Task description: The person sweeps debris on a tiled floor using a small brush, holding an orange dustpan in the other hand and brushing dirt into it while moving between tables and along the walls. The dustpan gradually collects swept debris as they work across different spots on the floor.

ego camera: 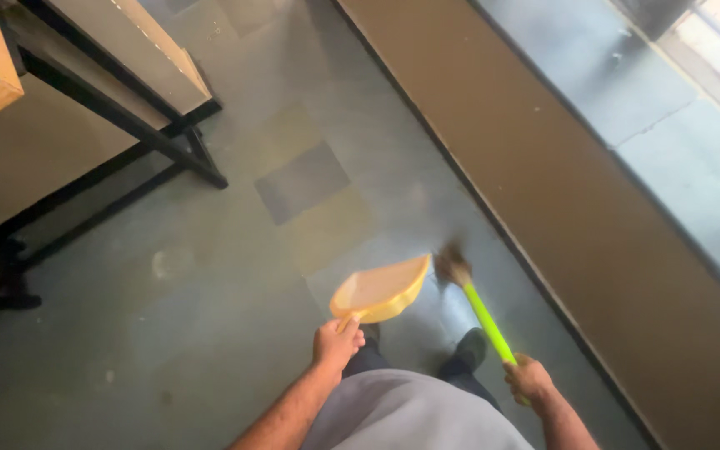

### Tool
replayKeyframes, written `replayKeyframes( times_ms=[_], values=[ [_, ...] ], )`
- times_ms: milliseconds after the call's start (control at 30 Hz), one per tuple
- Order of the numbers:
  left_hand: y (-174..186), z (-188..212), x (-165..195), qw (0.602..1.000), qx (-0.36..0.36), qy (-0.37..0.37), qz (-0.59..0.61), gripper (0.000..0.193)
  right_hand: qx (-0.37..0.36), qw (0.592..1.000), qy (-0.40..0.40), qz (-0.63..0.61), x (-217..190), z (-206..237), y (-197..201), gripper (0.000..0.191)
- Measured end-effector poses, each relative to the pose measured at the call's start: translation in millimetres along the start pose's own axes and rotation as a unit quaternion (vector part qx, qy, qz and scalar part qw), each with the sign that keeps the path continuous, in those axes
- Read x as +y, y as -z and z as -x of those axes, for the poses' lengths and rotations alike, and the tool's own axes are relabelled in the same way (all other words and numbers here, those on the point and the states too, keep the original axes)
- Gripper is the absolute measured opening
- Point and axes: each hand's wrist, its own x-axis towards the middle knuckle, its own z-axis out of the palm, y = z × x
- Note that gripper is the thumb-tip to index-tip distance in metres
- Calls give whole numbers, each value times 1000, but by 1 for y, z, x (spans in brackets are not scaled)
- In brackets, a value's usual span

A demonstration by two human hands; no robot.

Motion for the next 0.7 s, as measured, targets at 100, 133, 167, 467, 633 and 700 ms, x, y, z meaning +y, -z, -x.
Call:
replayKeyframes(
  times_ms=[100,133,167,467,633,700],
  values=[
    [-38,14,-8,995,-7,92,50,38,28,998,29,55,5,-4,44,38],
    [-48,19,-10,994,-6,108,34,40,62,986,59,144,11,-4,58,42],
    [-61,22,-11,992,-8,124,20,42,96,964,89,231,18,-3,76,46],
    [-144,61,-7,980,-21,180,83,41,82,938,-40,335,74,-6,156,47],
    [-164,80,-7,983,-10,149,108,34,-9,925,17,379,40,-48,124,49],
    [-171,86,-9,981,-5,146,128,33,-40,919,76,385,16,-64,109,48]
  ],
)
